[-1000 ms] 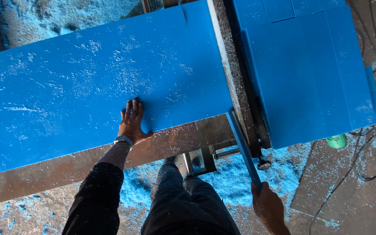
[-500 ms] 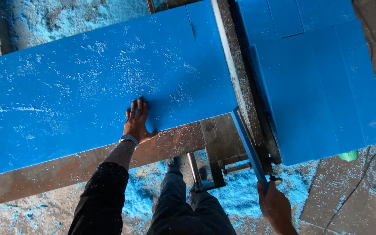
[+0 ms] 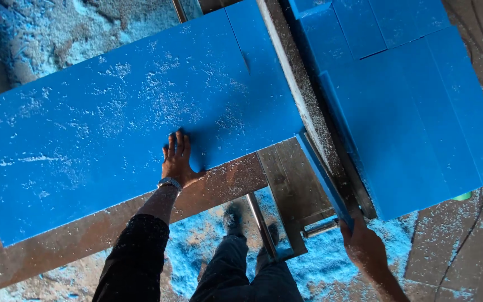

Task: Cutting blue plastic or foam sheets into smaller rectangular pieces using a table saw.

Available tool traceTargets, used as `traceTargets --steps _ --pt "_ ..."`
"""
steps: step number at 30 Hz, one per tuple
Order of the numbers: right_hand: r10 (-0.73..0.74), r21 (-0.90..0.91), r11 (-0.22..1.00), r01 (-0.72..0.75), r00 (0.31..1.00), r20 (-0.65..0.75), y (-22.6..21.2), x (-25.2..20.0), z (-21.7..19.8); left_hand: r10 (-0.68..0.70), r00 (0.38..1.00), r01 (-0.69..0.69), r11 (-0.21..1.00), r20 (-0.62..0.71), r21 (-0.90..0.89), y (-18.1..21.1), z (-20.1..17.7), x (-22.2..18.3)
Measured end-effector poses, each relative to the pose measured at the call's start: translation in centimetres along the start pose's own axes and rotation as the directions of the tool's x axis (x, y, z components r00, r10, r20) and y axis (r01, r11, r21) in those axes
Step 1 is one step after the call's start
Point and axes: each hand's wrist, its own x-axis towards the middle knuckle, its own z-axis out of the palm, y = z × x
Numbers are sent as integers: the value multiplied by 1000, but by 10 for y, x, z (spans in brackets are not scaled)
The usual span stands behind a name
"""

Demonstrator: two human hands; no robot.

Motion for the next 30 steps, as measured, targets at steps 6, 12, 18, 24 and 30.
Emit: traceTargets --steps 6,12,18,24,30 --pt "42 -105 994 -39 999 21 2 1 0 23 1000 -23 999 4 38 0 2 1" --pt "3 -130 992 -6 1000 -22 3 7 -5 12 1000 -11 1000 -20 29 -2 3 4" --pt "-8 -90 996 8 1000 -3 -4 15 -18 4 1000 -4 998 -2 65 -6 6 10" --pt "19 -64 998 -19 1000 10 -6 19 -20 -17 1000 15 999 26 51 -8 2 17" --pt "43 -131 991 -40 999 14 -11 0 -17 -30 1000 30 1000 -3 -1 -1 -12 6"
